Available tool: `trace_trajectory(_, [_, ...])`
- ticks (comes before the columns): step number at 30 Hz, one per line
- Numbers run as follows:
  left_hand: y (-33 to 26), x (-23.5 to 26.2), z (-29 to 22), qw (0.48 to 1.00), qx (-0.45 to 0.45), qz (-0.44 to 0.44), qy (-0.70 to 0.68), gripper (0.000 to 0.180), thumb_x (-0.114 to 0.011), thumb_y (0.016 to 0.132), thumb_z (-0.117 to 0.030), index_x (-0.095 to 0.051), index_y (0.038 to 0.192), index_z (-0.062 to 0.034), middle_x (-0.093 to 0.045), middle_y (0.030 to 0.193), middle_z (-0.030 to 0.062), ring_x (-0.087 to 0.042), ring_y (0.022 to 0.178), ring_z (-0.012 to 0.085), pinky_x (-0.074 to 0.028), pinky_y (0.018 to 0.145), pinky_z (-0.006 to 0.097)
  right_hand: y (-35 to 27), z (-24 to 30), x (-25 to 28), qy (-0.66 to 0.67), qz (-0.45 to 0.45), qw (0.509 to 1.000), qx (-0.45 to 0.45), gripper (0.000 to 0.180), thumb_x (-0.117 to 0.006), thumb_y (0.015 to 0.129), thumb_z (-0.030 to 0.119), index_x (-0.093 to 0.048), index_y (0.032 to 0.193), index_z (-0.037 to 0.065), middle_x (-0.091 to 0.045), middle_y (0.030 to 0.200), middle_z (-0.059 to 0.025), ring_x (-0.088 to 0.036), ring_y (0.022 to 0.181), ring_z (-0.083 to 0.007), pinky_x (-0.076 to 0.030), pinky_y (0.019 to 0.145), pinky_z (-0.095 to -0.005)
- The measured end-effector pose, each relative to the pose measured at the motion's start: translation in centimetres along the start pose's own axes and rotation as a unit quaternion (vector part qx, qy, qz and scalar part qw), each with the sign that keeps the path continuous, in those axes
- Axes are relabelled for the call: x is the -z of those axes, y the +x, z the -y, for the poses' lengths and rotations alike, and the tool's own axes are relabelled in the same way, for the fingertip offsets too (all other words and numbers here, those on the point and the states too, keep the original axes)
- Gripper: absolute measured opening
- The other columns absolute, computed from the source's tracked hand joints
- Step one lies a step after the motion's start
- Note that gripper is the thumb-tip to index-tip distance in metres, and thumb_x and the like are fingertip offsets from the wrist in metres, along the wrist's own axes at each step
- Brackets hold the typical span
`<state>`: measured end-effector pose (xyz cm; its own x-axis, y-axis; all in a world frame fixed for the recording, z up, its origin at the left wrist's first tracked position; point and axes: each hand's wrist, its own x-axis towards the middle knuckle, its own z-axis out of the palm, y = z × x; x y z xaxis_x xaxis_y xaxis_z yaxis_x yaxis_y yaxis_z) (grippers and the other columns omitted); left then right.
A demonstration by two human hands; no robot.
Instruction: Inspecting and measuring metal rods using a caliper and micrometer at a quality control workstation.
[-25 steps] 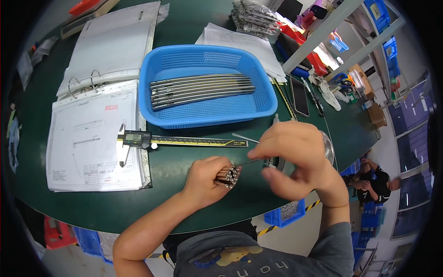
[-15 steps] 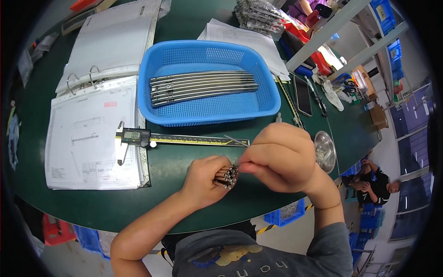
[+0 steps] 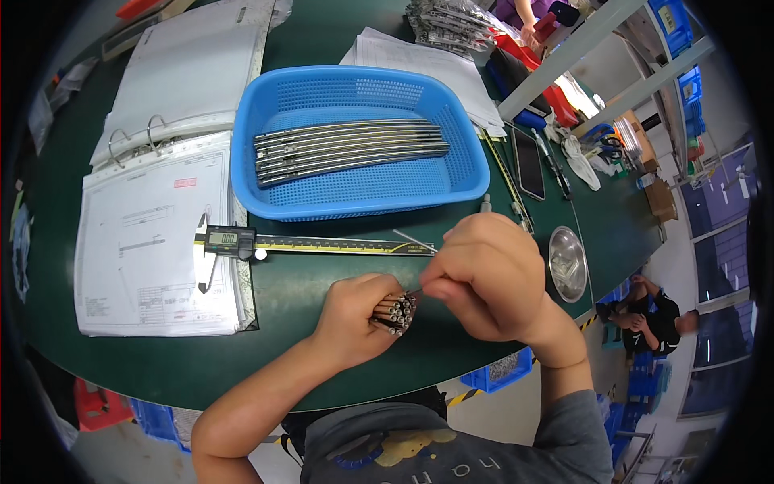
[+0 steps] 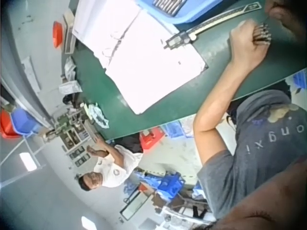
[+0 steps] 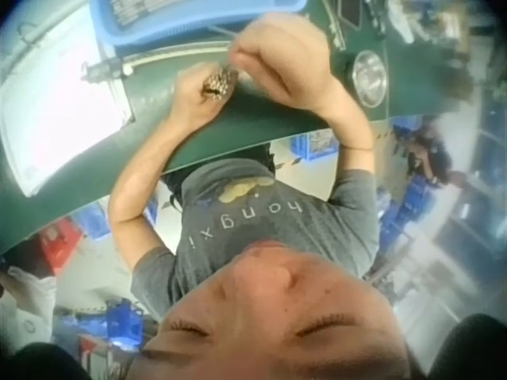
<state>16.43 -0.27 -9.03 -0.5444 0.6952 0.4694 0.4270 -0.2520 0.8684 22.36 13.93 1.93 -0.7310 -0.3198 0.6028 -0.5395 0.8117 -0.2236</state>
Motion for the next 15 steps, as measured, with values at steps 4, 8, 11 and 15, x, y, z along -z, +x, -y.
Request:
trace_trajectory(4, [0.05, 0.49, -0.14, 1.000, 0.000, 0.015, 0.002, 0.018, -0.064, 0.060, -0.001, -0.048, 0.069, -0.0025, -0.047, 0.059, 0.0108, -0.048, 0.051, 0.0284, -0.037, 0.046, 0.034, 0.15, 0.57, -0.07, -0.002, -0.058, 0.997, 0.053, 0.020, -0.068, 0.062, 0.010, -0.056, 0.076, 0.003, -0.052, 0.065, -0.0057, -0.050, 0.052, -0.0206, -0.038, 0.047, -0.0290])
trace_trajectory(8, [-0.04, 0.07, 0.00, 1.000, -0.005, 0.001, -0.005, 0.019, -0.063, 0.059, 0.000, -0.048, 0.069, -0.0025, -0.047, 0.059, 0.0111, -0.048, 0.051, 0.0285, -0.038, 0.046, 0.034, -0.44, -0.05, -0.35, 0.033, -0.015, 0.999, 0.009, 0.020, -0.068, 0.062, 0.009, -0.056, 0.077, 0.003, -0.051, 0.065, -0.0056, -0.049, 0.052, -0.0210, -0.037, 0.047, -0.0293])
trace_trajectory(11, [-0.11, 0.19, 0.02, 1.000, 0.000, 0.006, -0.002, 0.019, -0.062, 0.057, 0.001, -0.048, 0.069, -0.0024, -0.048, 0.060, 0.0113, -0.049, 0.052, 0.0289, -0.038, 0.047, 0.034, -0.48, -0.25, -0.49, 0.049, -0.008, 0.999, -0.002, 0.020, -0.068, 0.062, 0.009, -0.056, 0.077, 0.003, -0.052, 0.065, -0.0056, -0.049, 0.053, -0.0208, -0.036, 0.047, -0.0292])
trace_trajectory(15, [0.07, 0.57, -0.27, 1.000, 0.010, 0.019, 0.009, 0.019, -0.061, 0.055, 0.002, -0.048, 0.069, -0.0022, -0.048, 0.060, 0.0114, -0.049, 0.053, 0.0293, -0.039, 0.047, 0.033, -0.41, 0.00, -0.47, 0.044, -0.007, 0.999, 0.010, 0.019, -0.068, 0.062, 0.009, -0.057, 0.077, 0.004, -0.052, 0.065, -0.0055, -0.049, 0.053, -0.0205, -0.036, 0.046, -0.0292])
